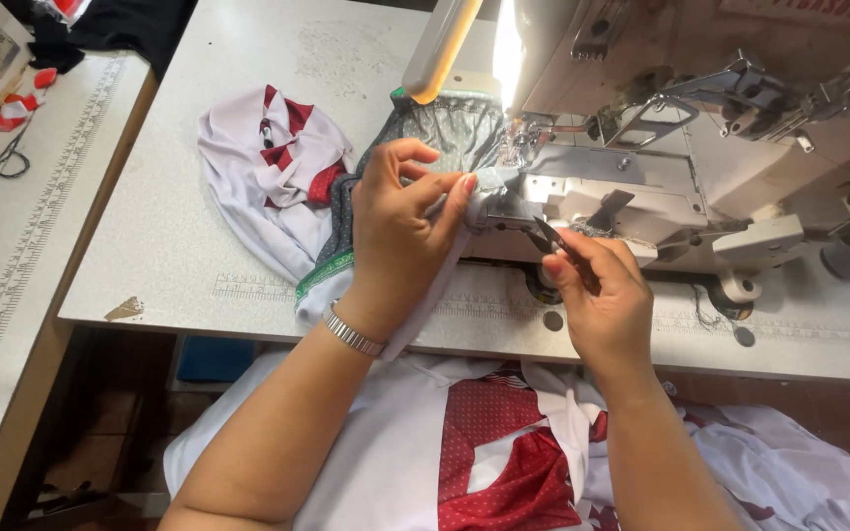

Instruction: A worker at a sewing station trims excess threads from fabric pieces using thread nippers and organizes the pieces.

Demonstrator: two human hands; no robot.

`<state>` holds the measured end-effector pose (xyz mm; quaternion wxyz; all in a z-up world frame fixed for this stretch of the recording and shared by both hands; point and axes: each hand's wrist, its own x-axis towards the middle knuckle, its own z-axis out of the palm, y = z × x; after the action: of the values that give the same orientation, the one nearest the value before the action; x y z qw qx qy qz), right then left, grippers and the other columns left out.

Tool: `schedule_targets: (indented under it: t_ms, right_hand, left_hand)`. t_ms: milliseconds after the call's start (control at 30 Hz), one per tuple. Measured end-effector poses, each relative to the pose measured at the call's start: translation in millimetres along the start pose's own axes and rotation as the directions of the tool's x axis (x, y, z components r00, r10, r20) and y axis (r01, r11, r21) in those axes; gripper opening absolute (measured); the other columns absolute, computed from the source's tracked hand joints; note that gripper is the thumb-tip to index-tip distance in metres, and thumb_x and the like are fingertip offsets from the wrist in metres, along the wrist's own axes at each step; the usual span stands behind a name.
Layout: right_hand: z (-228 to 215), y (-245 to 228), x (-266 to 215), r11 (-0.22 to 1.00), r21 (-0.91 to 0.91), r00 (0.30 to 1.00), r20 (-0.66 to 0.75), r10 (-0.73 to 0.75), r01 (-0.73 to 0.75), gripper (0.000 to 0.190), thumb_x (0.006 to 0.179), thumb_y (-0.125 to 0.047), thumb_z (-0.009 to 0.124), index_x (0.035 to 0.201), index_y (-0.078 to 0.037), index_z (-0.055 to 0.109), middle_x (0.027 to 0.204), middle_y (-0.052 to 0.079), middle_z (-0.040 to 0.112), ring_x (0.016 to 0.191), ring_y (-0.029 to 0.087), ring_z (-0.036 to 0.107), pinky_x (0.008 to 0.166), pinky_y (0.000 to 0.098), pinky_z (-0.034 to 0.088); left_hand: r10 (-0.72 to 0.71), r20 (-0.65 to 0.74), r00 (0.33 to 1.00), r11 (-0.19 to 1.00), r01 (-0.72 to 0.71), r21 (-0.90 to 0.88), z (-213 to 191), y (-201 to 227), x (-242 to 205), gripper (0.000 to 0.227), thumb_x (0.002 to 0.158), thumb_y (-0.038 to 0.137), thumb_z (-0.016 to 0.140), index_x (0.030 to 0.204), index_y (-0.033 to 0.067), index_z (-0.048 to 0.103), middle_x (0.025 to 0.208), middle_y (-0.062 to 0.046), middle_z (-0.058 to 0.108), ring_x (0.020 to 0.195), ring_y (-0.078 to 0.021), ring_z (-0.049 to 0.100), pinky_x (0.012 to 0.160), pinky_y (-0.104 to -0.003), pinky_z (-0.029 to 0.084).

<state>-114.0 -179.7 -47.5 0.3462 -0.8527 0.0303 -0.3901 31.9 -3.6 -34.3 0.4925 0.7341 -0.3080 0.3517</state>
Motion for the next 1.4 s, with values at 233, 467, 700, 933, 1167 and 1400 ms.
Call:
schedule_targets:
  t_ms: [233,467,700,933,1167,1400]
  right_hand:
    - [13,-22,34,0.99,-0.064,0.992,0.011,-0.126,0.126,0.028,0.096,-0.019,0.081,0.119,-0.004,0.076,0.093,0.01,0.066,0.078,0.019,0.065,0.066,0.0286,0.057]
    - [23,-30,52,0.961,-0.088,0.965,0.024,-0.261,0.262,0.02,0.096,-0.018,0.082,0.112,-0.005,0.078,0.087,0.01,0.065,0.075,0.026,0.064,0.067,0.0362,0.057]
    - [-10,-23,31,0.994,-0.08,0.997,0.051,-0.064,0.068,0.043,0.105,-0.034,0.058,0.125,0.002,0.068,0.105,0.012,0.062,0.094,0.023,0.059,0.081,0.0305,0.052]
    - [-17,8,-3,0.819,0.445,0.911,-0.017,0.412,-0.362,0.056,0.094,-0.05,0.066,0.128,-0.011,0.046,0.072,-0.004,0.048,0.061,0.006,0.046,0.063,0.021,0.044]
    - [-6,-41,4,0.546,0.384,0.667,0.394,0.632,-0.745,0.062,0.08,-0.06,0.061,0.086,0.001,0.069,0.075,0.01,0.069,0.036,0.009,0.038,0.036,0.0218,0.019]
    - [28,-20,-36,0.309,0.363,0.457,0.46,0.761,-0.879,0.034,0.082,-0.018,0.082,0.071,-0.007,0.052,0.045,0.007,0.04,0.03,0.017,0.033,0.027,0.0329,0.023]
  left_hand:
    - [-0.043,-0.041,0.998,0.997,0.041,-0.061,-16,15,9,0.023,0.095,0.033,0.074,0.082,0.0143,0.076,0.115,-0.002,0.055,0.091,-0.0254,0.068,0.078,-0.036,0.044]
    - [0.002,-0.035,0.999,0.998,-0.005,-0.068,-14,28,8,0.022,0.094,0.028,0.074,0.08,0.0123,0.072,0.112,-0.002,0.054,0.091,-0.0259,0.067,0.078,-0.038,0.045]
    - [-0.435,-0.587,0.683,0.893,0.241,-0.381,-101,-26,11,0.026,0.103,0.036,0.043,0.103,0.0104,0.048,0.105,-0.005,0.046,0.092,-0.0162,0.052,0.078,-0.026,0.053]
    - [-0.329,0.256,0.909,0.935,0.275,0.223,-153,-60,-91,0.029,0.077,0.038,0.086,0.094,0.0169,0.075,0.147,-0.022,0.052,0.141,-0.0371,0.042,0.12,-0.047,0.029]
    - [0.388,0.519,0.762,0.921,-0.344,-0.183,-160,68,-40,0.02,0.093,0.015,0.07,0.076,0.0177,0.059,0.071,0.001,0.056,0.063,-0.0187,0.057,0.092,-0.039,0.051]
    - [0.196,0.716,0.67,0.977,-0.197,-0.084,-67,54,30,0.062,0.095,0.059,0.055,0.139,0.0161,0.06,0.151,-0.017,0.05,0.14,-0.0404,0.044,0.11,-0.058,0.039]
